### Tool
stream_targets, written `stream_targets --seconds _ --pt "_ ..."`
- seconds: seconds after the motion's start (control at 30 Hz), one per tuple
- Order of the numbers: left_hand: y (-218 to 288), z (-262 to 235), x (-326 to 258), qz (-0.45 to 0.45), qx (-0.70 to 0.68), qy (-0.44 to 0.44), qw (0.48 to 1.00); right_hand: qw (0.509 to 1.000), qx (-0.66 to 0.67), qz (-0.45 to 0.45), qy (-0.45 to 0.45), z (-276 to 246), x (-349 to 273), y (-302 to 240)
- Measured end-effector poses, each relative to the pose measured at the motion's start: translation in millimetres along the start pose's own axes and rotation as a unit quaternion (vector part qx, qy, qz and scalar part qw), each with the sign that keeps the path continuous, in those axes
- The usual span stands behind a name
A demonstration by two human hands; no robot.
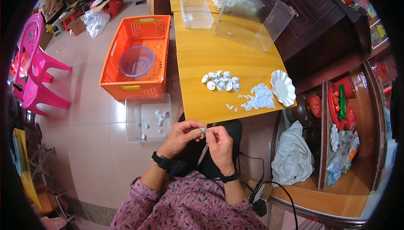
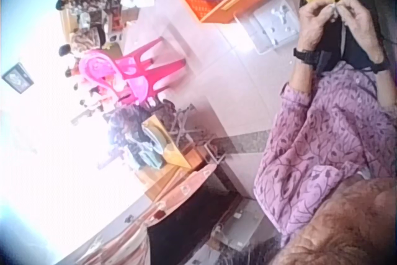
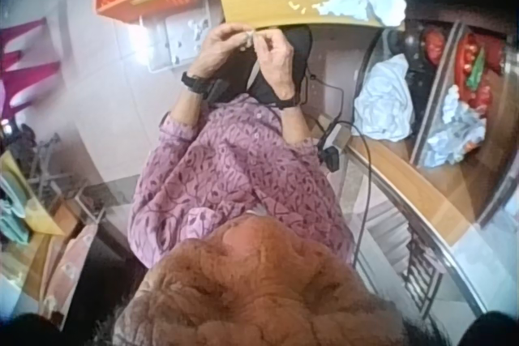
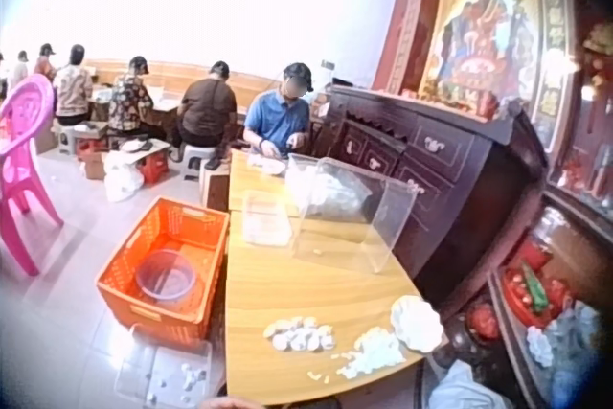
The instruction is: Assembling small white plastic components by hand.
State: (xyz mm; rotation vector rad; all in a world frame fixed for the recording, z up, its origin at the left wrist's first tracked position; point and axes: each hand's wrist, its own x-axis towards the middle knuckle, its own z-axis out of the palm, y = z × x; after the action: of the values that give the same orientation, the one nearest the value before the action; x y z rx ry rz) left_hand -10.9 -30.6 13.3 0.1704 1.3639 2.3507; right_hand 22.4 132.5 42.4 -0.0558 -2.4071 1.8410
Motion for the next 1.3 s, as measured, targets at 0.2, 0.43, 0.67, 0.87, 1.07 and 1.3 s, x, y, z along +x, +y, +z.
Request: stream_targets --seconds 0.2,0.43,0.67,0.87,1.07,1.3 --pt "-2 -13 -4 0.018 -0.036 0.024 0.999 0.999 -0.016 -0.025 -0.023 12 8 -2" --pt "-3 -18 -6 -0.007 -0.152 0.01 0.988 0.998 0.037 0.035 -0.029 14 10 -3" --pt "-5 -20 -4 -0.007 -0.177 0.0 0.984 0.998 0.039 0.037 -0.03 14 9 -2" --pt "-2 -21 -5 -0.002 -0.141 0.011 0.99 0.999 0.026 0.024 -0.04 18 12 -3" --pt "-2 -39 -5 0.03 -0.099 0.088 0.991 0.988 -0.138 -0.059 -0.034 14 34 -11" --pt "-44 -105 -2 -0.014 -0.152 0.302 0.941 0.919 -0.324 -0.225 -0.006 13 80 9"
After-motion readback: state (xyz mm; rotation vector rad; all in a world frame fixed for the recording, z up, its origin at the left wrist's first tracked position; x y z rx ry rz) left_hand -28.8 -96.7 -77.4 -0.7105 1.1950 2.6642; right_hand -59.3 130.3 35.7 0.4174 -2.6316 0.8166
